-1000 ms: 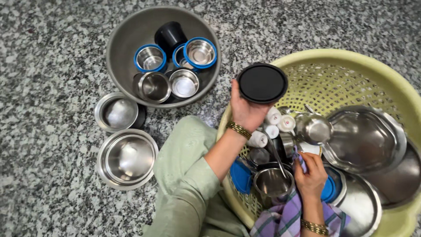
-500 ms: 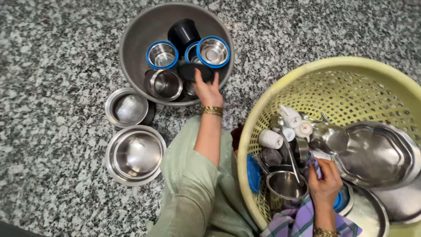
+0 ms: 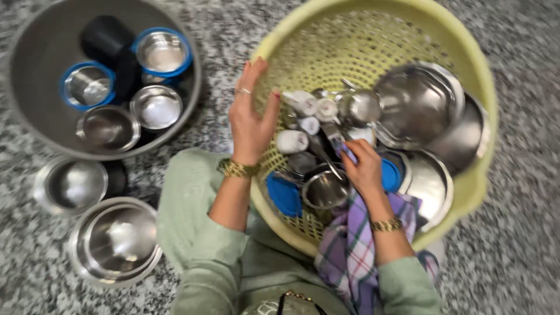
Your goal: The person sits on the floor and dries various stainless steel kitchenware items, including cups, bowls, plates, and a ladle, using a purple and white checkered cloth. The person wipes each item individually and places the dried items into a nearby metal tray.
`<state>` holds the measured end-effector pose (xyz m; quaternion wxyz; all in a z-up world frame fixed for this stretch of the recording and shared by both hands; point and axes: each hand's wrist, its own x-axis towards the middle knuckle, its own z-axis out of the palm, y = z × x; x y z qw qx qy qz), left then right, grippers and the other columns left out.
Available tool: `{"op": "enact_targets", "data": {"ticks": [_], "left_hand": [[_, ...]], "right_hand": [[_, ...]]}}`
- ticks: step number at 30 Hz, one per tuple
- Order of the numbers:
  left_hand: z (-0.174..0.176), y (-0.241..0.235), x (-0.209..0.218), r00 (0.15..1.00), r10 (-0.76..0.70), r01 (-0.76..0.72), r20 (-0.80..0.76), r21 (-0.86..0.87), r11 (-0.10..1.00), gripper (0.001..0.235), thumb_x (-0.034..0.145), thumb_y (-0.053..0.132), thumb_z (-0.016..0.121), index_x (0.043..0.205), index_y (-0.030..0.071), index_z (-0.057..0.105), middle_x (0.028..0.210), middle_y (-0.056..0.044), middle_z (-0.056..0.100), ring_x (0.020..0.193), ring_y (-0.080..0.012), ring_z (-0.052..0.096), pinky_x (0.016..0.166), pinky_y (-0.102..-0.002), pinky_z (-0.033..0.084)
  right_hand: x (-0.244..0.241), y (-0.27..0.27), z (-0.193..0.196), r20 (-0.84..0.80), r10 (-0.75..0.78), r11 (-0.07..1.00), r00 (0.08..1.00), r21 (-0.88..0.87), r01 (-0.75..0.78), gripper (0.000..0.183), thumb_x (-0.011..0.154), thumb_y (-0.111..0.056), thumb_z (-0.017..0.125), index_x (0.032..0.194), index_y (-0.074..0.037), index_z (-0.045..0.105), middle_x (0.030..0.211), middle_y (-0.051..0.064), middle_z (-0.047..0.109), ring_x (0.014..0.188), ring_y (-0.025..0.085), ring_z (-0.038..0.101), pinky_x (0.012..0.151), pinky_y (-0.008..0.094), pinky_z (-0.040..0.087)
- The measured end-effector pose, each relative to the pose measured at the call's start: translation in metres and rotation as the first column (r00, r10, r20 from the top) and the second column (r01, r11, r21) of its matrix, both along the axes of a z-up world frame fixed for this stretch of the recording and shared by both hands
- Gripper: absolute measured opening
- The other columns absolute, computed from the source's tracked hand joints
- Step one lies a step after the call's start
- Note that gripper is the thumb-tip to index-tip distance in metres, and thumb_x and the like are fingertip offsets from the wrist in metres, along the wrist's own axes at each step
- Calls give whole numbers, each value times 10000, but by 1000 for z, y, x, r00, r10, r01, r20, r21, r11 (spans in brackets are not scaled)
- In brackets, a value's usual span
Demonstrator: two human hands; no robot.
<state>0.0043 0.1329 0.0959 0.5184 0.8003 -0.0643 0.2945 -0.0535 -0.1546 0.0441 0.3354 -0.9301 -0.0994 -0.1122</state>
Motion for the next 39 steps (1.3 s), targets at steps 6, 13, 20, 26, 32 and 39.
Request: {"op": "enact_targets", "data": {"ticks": [6, 13, 20, 26, 32, 39], "left_hand": [[18, -75, -87, 770, -484, 627, -415, 357, 692, 410, 932, 367, 754, 1186, 57, 667, 1069, -171, 696, 919, -374, 705, 780, -476, 578], [-11, -98, -149, 659, -633, 738, -407, 515, 437, 523, 834, 510, 751, 1062, 45, 678, 823, -153, 683, 708, -317, 688, 588, -434, 545], [-11, -98, -168, 448, -557, 864, -699, 498, 69, 963, 770, 769, 655, 1305, -31, 608, 779, -207, 714, 754, -360, 712, 695, -446, 566], [-7, -96, -176, 458, -622, 864, -635, 482, 144, 1023, 783, 779, 643, 1323, -88, 586, 767, -229, 698, 754, -384, 710, 711, -462, 574], [35, -90, -183, 216, -538, 944, -815, 315, -98, 948, 810, 767, 608, 1245, -76, 624, 767, -233, 703, 762, -399, 715, 727, -465, 578], [17, -100, -49, 143, -385, 934, -912, -4, 357, 681, 924, 689, 445, 904, 98, 783, 752, -123, 804, 723, -231, 812, 718, -383, 632]], "right_hand": [[2, -12, -8, 178, -20, 999, 984, -34, 26, 217, 861, -49, 745, 1066, -7, 690, 1006, 169, 666, 898, 387, 667, 768, 411, 535], [16, -42, -5, 156, -437, 850, 886, 396, 349, 172, 948, -66, 708, 1099, 15, 691, 872, 56, 661, 760, 150, 576, 705, 294, 491], [21, -50, 14, 21, -483, 691, 875, 623, 366, 171, 964, -91, 678, 1108, -1, 698, 830, -52, 621, 706, 49, 508, 623, 238, 433], [20, -38, 23, 178, -426, 844, 887, 430, 319, 151, 968, -92, 710, 1063, 20, 677, 836, 44, 643, 734, 126, 546, 678, 285, 470], [22, -34, 53, 311, -204, 972, 928, 178, 154, 175, 948, -95, 713, 1092, 2, 698, 974, 161, 670, 852, 276, 666, 754, 362, 522], [27, -41, 39, 184, -355, 897, 917, 343, 278, 190, 977, -152, 667, 1099, -8, 686, 851, 117, 719, 687, 169, 657, 664, 338, 517]]}}
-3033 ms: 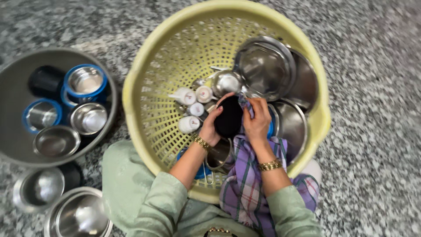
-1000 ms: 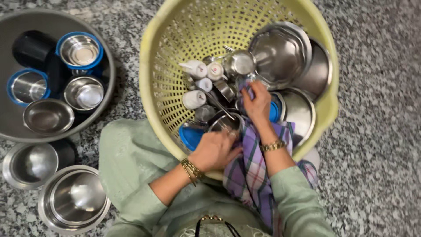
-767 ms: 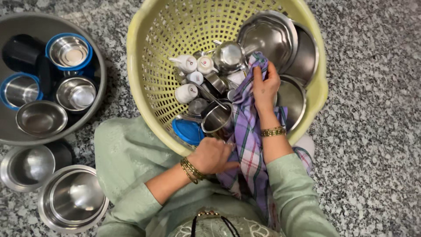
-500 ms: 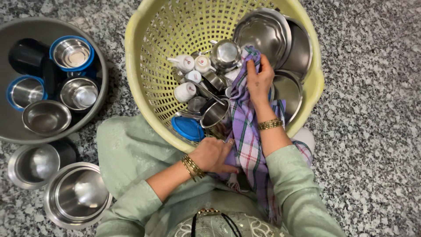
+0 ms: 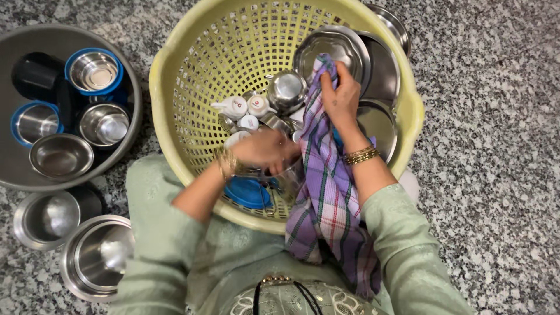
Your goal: The person sits on the floor and dries various stainless steel kitchenware items, including cups, bowls, plates, and a ladle, using a purple and white checkered cloth. The person wipes each item individually and places the dried items into a nearby metal tray.
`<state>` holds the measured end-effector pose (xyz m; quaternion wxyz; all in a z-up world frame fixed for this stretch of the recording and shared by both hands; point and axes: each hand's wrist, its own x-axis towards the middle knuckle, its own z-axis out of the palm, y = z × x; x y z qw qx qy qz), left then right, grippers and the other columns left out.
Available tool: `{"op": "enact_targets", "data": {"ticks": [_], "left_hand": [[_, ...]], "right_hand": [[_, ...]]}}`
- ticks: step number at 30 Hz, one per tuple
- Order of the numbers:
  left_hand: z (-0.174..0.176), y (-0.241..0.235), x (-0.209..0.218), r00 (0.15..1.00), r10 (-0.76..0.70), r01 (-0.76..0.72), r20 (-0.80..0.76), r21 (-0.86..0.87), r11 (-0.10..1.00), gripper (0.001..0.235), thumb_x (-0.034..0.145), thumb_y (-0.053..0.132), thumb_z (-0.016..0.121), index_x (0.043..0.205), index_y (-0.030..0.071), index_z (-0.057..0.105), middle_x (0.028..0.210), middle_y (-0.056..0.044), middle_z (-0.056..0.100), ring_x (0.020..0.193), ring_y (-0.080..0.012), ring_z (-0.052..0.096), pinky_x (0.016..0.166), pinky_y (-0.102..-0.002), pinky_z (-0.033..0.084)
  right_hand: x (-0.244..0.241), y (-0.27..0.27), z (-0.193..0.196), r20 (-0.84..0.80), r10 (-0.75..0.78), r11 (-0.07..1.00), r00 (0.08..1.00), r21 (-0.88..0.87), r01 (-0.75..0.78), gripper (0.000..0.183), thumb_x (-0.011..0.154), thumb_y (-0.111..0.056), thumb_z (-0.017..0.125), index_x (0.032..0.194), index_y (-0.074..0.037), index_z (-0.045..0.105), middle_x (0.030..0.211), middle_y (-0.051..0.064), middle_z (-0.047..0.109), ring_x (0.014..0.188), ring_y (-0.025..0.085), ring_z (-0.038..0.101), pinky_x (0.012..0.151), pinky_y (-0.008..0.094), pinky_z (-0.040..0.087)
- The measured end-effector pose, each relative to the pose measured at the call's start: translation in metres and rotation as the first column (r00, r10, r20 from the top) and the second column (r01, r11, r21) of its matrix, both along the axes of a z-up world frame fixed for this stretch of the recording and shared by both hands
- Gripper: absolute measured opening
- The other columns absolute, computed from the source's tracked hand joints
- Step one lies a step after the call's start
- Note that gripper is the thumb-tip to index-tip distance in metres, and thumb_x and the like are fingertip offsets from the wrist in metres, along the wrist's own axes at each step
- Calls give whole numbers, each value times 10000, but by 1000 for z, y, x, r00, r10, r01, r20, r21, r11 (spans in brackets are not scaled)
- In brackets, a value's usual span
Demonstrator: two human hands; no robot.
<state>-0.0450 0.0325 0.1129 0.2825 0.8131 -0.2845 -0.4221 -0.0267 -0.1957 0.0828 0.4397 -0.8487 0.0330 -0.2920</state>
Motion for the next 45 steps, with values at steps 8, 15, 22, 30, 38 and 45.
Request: {"op": "enact_targets", "data": {"ticks": [8, 15, 22, 30, 38, 45], "left_hand": [[-112, 1, 87, 867, 32, -338, 497, 540, 771, 646, 845, 674, 664, 1174, 122, 735, 1203, -126, 721, 1081, -283, 711, 874, -404, 586], [-132, 19, 94, 829, 133, -464, 544, 535, 706, 489, 809, 465, 761, 1181, 146, 751, 1239, -110, 718, 1132, -269, 698, 903, -387, 582], [-175, 16, 98, 752, 184, -568, 633, 479, 669, 307, 947, 318, 672, 1184, 150, 769, 1206, -86, 764, 1105, -282, 740, 804, -449, 647], [-181, 37, 106, 652, 527, -739, 546, 302, 602, 727, 904, 379, 691, 1436, -49, 441, 1216, -218, 692, 1102, -334, 687, 920, -416, 564], [-193, 62, 120, 440, 778, -892, 449, 121, 435, 474, 986, 276, 559, 1331, -49, 541, 1293, -277, 629, 1193, -417, 619, 1019, -474, 504], [-98, 58, 114, 392, 628, -789, 673, -106, 606, 264, 878, 79, 662, 1127, 65, 749, 1024, -255, 720, 940, -394, 699, 846, -487, 564]], "right_hand": [[4, -26, -21, -112, -76, 993, 991, 86, 86, 178, 976, -188, 689, 1004, -13, 702, 709, 37, 620, 619, 73, 477, 568, 283, 428], [3, -10, -4, -165, -58, 997, 985, 43, 66, 207, 959, -208, 730, 942, -2, 716, 624, 66, 583, 551, 88, 461, 513, 312, 383], [-4, -4, 5, -40, 14, 1000, 999, 21, -13, 176, 959, -183, 714, 998, -12, 725, 669, 93, 656, 566, 102, 591, 544, 304, 462], [-7, -1, 3, -69, -9, 1000, 998, 18, 10, 188, 943, -175, 713, 1007, 1, 733, 667, 100, 670, 548, 135, 611, 543, 302, 469], [-7, 0, 6, -41, 10, 1000, 999, -21, -11, 187, 936, -159, 708, 1022, 5, 734, 722, 123, 702, 582, 163, 665, 574, 321, 497], [-6, -9, 4, 117, -9, 996, 993, -83, 19, 155, 983, -124, 713, 1005, 24, 669, 867, 159, 658, 720, 173, 607, 672, 327, 488]]}}
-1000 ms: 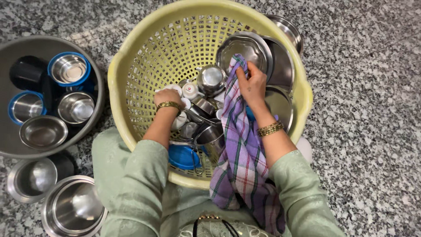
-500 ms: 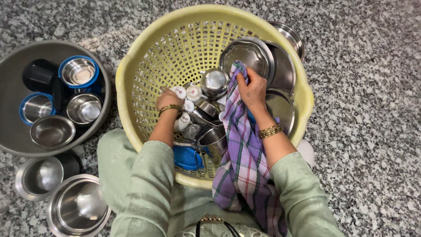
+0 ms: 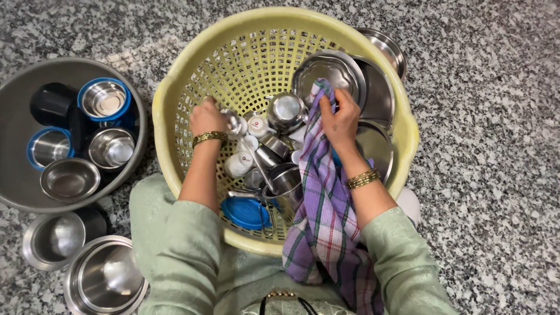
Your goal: The person sits on the floor and dries various stainless steel kitchenware items, including cups, bowls, plates, and a ladle, using a purple and white checkered cloth. The person wipes each item individually and places the dried items into a nearby metal tray.
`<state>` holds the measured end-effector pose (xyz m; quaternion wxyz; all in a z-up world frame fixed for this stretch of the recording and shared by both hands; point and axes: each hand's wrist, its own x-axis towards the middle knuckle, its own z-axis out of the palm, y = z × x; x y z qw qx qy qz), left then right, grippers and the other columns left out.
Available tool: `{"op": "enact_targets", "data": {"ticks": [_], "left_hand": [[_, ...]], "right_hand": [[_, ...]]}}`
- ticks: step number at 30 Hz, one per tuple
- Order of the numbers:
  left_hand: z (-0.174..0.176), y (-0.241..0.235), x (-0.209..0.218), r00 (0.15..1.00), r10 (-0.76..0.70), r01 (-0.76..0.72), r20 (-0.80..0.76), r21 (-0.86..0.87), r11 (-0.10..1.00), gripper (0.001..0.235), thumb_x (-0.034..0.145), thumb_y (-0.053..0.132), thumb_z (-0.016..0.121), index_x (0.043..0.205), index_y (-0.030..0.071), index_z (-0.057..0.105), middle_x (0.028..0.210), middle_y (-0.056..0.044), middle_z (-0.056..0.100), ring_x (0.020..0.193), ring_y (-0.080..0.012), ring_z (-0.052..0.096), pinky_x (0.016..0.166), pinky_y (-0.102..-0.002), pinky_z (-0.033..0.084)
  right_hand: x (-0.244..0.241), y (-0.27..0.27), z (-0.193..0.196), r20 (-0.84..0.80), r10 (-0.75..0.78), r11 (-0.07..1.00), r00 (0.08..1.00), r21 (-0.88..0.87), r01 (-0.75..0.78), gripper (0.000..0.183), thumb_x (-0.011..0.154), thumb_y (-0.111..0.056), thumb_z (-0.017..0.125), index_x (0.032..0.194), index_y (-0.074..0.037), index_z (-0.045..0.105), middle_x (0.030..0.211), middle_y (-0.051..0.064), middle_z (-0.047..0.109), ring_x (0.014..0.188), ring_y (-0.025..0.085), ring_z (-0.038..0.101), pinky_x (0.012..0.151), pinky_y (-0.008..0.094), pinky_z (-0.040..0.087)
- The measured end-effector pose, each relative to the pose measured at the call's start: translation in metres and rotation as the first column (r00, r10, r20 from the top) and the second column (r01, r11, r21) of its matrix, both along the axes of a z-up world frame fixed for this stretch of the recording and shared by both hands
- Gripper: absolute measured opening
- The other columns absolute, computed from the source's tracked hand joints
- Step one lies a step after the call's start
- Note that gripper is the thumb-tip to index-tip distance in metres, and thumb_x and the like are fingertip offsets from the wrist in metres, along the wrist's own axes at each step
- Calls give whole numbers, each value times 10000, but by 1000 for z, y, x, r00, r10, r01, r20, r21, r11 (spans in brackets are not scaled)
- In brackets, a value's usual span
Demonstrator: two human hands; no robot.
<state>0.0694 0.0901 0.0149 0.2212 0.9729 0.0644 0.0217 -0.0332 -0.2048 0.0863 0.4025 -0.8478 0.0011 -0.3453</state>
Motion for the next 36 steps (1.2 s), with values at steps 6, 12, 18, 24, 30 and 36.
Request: {"op": "enact_targets", "data": {"ticks": [6, 12, 18, 24, 30, 36], "left_hand": [[37, -43, -14, 975, -185, 224, 126, -592, 774, 177, 925, 100, 710, 1072, 135, 803, 940, -78, 791, 711, -131, 747, 629, -289, 607], [21, -102, -49, 867, -452, 477, 210, -610, 632, 156, 924, 121, 694, 1036, 60, 785, 824, -159, 772, 630, -209, 738, 594, -352, 582], [2, -101, -43, 867, -403, 498, 293, -548, 672, 159, 855, 108, 680, 877, -45, 720, 770, -240, 712, 695, -331, 720, 663, -447, 580], [17, -83, -23, 951, -306, 63, -44, -942, 330, 243, 983, 146, 575, 1143, 22, 707, 847, -130, 728, 691, -241, 716, 630, -412, 606], [39, -70, -26, 807, -569, -193, -158, -981, -1, 374, 1046, 227, 479, 1400, 143, 568, 1093, -74, 703, 828, -178, 745, 708, -328, 652], [43, -72, -34, 756, -653, -26, 35, -996, -84, 398, 1084, 299, 499, 1428, 119, 587, 1185, -31, 686, 994, -139, 691, 807, -302, 624]], "right_hand": [[-1, -12, 0, -9, 98, 817, 995, 572, -75, 193, 1050, -145, 640, 1144, 17, 683, 939, -33, 625, 820, 42, 522, 714, 244, 446], [-12, -2, 6, -200, -80, 879, 977, 448, 164, 265, 1048, -197, 619, 1252, -29, 638, 907, 45, 630, 766, 102, 518, 678, 267, 434], [-13, 45, 13, -129, 178, 865, 975, -453, -218, 444, 877, -76, 712, 1318, -78, 662, 1492, 94, 602, 1424, 303, 549, 1203, 408, 467], [-11, 66, 27, -320, 291, 756, 902, -500, -422, 787, 818, -302, 775, 1422, 107, 478, 1597, 331, 303, 1503, 456, 223, 1212, 537, 248], [-19, 75, 20, -283, 331, 729, 900, -529, -435, 697, 837, -186, 765, 1407, 114, 500, 1511, 314, 424, 1468, 466, 355, 1215, 557, 299], [-17, 69, 14, -169, 399, 879, 901, -208, -429, 509, 773, -10, 707, 1265, 27, 584, 1275, 215, 597, 1184, 423, 596, 1032, 471, 489]]}}
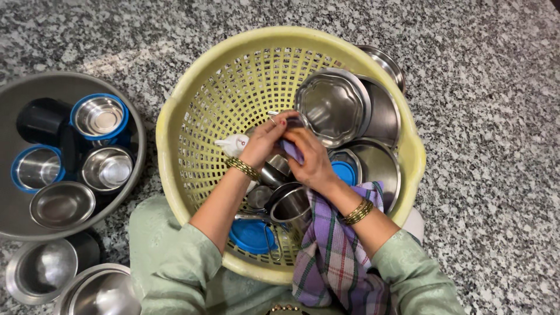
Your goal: The person sits on the floor and dries various stainless steel kitchenware items, including cups, bowls, plates, and a ladle, using a purple and white checkered cloth. The person wipes each item individually and places the dried items into a nearby metal tray.
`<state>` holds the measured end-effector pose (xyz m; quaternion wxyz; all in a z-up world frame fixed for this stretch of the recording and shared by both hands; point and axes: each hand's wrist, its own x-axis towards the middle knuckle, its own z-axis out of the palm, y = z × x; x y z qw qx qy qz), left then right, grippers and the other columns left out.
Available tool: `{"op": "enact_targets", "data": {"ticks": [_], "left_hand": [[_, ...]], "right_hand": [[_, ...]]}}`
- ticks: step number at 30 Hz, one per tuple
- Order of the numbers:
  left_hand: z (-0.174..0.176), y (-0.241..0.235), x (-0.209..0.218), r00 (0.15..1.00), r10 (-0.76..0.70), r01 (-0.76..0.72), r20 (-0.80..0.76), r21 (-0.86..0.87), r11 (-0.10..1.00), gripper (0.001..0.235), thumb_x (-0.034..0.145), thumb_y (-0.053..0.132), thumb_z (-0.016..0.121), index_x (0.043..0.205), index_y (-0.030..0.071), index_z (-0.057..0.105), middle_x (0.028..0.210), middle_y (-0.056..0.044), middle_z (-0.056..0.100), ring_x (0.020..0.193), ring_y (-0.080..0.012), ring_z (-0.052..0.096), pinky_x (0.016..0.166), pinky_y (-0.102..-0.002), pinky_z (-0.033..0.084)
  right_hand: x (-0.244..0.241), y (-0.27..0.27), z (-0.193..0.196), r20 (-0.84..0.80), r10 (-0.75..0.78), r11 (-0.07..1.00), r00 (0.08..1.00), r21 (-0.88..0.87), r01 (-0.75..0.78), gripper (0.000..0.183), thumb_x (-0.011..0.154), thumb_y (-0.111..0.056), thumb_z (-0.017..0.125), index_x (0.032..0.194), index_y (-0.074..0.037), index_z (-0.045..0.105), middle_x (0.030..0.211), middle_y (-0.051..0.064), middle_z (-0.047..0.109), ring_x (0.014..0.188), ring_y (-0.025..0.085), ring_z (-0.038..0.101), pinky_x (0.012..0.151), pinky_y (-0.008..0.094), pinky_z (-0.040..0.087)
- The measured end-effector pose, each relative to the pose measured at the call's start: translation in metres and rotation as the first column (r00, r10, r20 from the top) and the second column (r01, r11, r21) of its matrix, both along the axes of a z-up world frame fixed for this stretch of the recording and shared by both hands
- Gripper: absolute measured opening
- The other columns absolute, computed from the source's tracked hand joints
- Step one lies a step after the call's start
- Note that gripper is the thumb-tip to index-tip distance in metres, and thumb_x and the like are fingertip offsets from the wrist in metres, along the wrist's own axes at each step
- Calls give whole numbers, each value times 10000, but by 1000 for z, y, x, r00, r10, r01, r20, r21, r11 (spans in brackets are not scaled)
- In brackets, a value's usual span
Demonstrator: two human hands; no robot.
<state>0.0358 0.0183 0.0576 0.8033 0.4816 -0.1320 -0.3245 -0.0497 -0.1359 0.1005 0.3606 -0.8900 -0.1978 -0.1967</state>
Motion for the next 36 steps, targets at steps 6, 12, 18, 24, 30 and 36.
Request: {"op": "enact_targets", "data": {"ticks": [6, 12, 18, 24, 30, 36], "left_hand": [[7, -1, -3, 1000, -3, 3, 14, 5, 1000, 441, 1046, 380, 511, 1406, 138, 588, 1218, -20, 698, 1075, -137, 690, 823, -307, 624], [-2, 2, 1, 985, 31, -24, 172, -41, 999, 387, 1048, 255, 632, 1393, 82, 600, 1207, -23, 676, 1049, -105, 650, 849, -259, 575], [-14, 6, 14, 984, 170, -169, 45, -25, 985, 159, 984, 128, 724, 1093, 54, 633, 939, -33, 719, 787, -92, 656, 669, -236, 543], [-7, 11, 13, 978, 197, -200, -70, -48, 979, 145, 981, 180, 719, 1007, 105, 598, 855, -6, 712, 745, -94, 682, 657, -263, 571], [12, 27, 17, 961, 254, -274, -111, -239, 931, 135, 1017, 218, 655, 1030, 109, 576, 977, -59, 735, 852, -158, 730, 792, -347, 627], [17, 14, 8, 985, 155, -168, -71, -244, 955, 102, 1068, 184, 565, 1113, 96, 540, 1158, -131, 701, 999, -185, 720, 908, -357, 606]], "right_hand": [[1, -12, -5, -150, 79, 974, 985, 223, -44, 382, 805, 12, 759, 1173, -17, 662, 1146, 124, 711, 1082, 263, 713, 959, 339, 551], [2, -27, -26, -398, 229, 728, 888, 676, 115, 369, 821, -2, 825, 1161, -20, 683, 1117, 34, 722, 1035, 118, 664, 947, 284, 542], [8, -24, -36, -431, 253, 546, 866, 803, 239, 370, 872, 9, 788, 1210, -20, 641, 1106, 17, 684, 1014, 91, 622, 915, 250, 519], [10, -19, -28, -497, 181, 653, 849, 706, 275, 354, 875, -47, 790, 1198, -28, 644, 1074, 14, 697, 967, 73, 634, 861, 219, 526], [20, -41, -41, -609, 91, 569, 788, 681, 461, 312, 941, -176, 751, 1197, -11, 685, 1018, 58, 733, 873, 121, 666, 771, 275, 565], [38, -84, -51, -477, -136, 93, 868, 866, 491, 339, 993, -289, 683, 1243, -64, 640, 1110, 25, 687, 993, 137, 646, 883, 318, 555]]}}
